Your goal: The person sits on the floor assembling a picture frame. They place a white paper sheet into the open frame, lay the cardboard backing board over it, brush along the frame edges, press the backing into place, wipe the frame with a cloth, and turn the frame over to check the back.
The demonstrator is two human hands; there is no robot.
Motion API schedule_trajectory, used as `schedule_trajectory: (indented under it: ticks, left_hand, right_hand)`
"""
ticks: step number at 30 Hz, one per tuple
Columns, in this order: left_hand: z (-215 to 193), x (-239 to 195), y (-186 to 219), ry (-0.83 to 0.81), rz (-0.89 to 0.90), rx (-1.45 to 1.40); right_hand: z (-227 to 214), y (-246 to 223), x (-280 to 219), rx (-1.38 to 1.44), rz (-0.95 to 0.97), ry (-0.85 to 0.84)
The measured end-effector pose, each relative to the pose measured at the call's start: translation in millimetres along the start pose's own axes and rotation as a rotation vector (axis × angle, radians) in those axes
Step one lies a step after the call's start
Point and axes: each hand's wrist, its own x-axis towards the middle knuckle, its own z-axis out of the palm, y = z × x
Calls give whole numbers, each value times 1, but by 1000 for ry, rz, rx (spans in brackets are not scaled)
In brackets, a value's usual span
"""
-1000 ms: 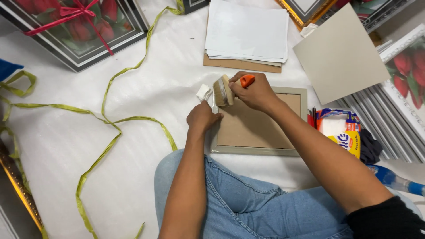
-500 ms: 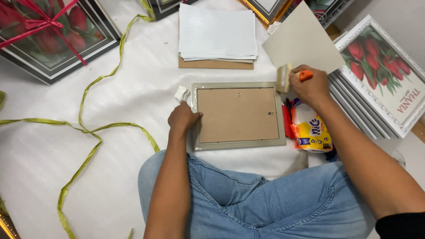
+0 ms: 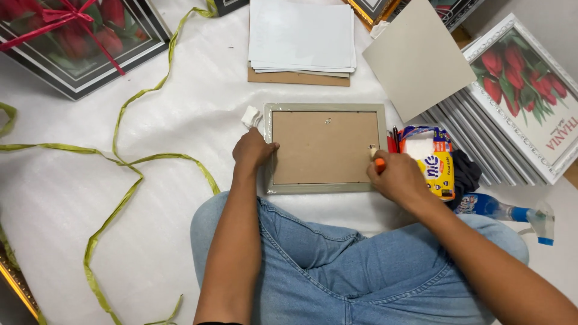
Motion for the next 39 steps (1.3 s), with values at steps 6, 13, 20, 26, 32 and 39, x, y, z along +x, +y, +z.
schedule_trajectory:
  ticks: [6,13,20,26,32,39]
  left_hand:
    - [5,-1,3,-2,-11,-6]
    - [6,-10,7,-10,37,5]
    - [-2,-9,5,11,29,-23]
    - [-4,-7,6,10,25,-14]
    - [-5,-8,8,-14,13,-8]
    - [-9,-5,9,-51,-17,-15]
  right_hand:
    - [35,-101,-30,107,16,32]
    - [-8,-88,-15,241,75,124]
    - [-79,-11,5,387,75,197]
    - [-83,24,6,487,63,397]
    - [-74,-11,53,1124,51,345]
    - [-39,-97,127,1453,31,35]
